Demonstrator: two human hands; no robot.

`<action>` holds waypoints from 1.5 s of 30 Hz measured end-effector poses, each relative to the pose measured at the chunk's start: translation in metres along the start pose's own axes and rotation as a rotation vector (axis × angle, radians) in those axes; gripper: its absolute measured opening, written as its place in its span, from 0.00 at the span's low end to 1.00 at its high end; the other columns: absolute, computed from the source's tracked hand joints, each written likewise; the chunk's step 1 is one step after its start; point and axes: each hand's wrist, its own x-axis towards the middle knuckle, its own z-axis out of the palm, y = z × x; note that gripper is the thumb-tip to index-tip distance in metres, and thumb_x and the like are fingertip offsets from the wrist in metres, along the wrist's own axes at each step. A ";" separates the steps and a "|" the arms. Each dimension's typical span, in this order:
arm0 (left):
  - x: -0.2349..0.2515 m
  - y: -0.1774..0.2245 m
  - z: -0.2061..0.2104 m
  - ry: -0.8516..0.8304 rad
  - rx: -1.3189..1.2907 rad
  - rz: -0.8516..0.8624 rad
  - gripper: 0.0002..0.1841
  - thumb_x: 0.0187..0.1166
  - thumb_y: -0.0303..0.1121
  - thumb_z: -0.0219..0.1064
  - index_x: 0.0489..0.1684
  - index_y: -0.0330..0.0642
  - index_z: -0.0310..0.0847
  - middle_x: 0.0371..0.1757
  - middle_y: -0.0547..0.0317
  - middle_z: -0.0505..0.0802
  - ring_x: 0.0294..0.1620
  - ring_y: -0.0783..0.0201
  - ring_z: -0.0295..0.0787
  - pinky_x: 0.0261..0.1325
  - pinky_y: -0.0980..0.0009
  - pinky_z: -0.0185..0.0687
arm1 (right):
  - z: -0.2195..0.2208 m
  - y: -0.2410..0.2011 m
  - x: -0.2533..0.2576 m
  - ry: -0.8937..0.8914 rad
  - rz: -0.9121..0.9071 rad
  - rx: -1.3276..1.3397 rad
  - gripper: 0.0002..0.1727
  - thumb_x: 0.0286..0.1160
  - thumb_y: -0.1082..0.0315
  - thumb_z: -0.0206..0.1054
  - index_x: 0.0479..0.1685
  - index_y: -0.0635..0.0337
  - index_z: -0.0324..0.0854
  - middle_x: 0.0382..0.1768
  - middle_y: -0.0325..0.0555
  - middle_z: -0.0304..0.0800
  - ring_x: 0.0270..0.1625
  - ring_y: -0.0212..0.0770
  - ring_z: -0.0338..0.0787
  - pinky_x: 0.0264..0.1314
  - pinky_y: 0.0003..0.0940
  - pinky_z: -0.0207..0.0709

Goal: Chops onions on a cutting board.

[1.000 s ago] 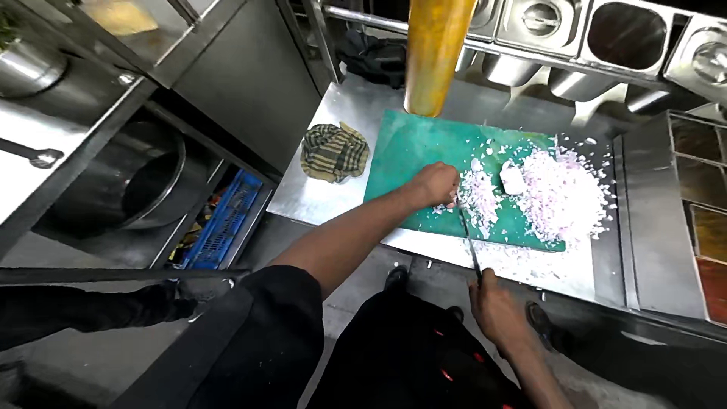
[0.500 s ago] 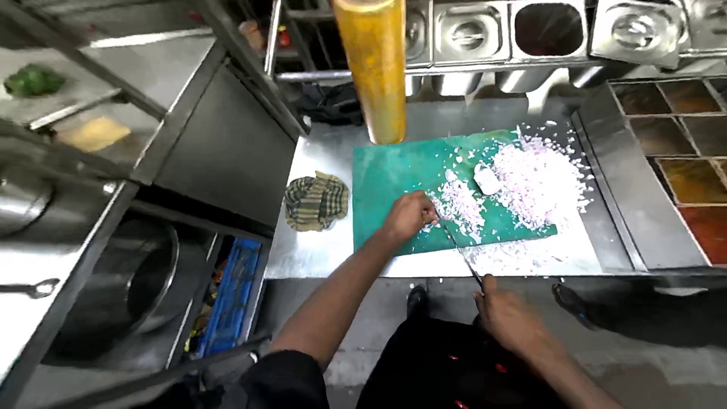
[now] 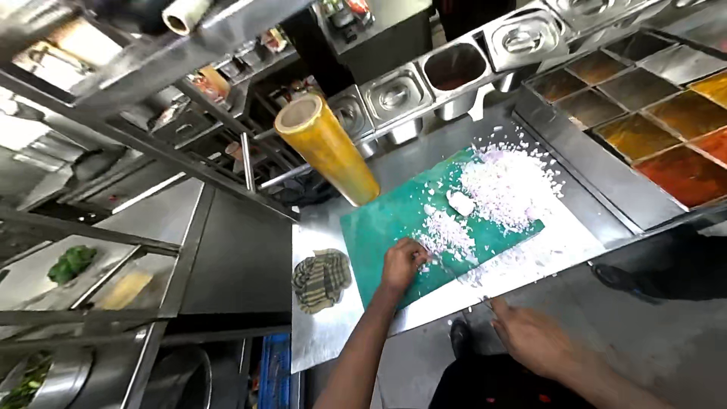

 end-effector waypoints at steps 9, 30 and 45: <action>-0.002 -0.013 0.007 0.058 -0.029 0.083 0.08 0.72 0.40 0.79 0.32 0.46 0.94 0.47 0.62 0.95 0.48 0.69 0.93 0.56 0.70 0.91 | 0.013 0.005 0.012 -0.004 0.017 0.008 0.26 0.93 0.50 0.46 0.76 0.60 0.65 0.46 0.64 0.90 0.52 0.67 0.93 0.52 0.64 0.84; -0.012 -0.014 0.009 0.076 -0.002 0.123 0.06 0.76 0.36 0.75 0.34 0.46 0.94 0.48 0.60 0.96 0.51 0.68 0.94 0.59 0.70 0.90 | 0.018 -0.004 0.006 -0.014 0.032 0.021 0.27 0.92 0.49 0.48 0.76 0.59 0.65 0.47 0.64 0.91 0.54 0.68 0.93 0.53 0.65 0.84; -0.022 0.000 -0.009 -0.072 0.002 -0.117 0.15 0.77 0.44 0.72 0.51 0.43 0.91 0.61 0.52 0.91 0.55 0.63 0.91 0.59 0.67 0.89 | 0.017 -0.003 0.014 -0.040 0.073 0.027 0.29 0.92 0.45 0.45 0.77 0.59 0.64 0.47 0.64 0.91 0.55 0.67 0.93 0.55 0.64 0.84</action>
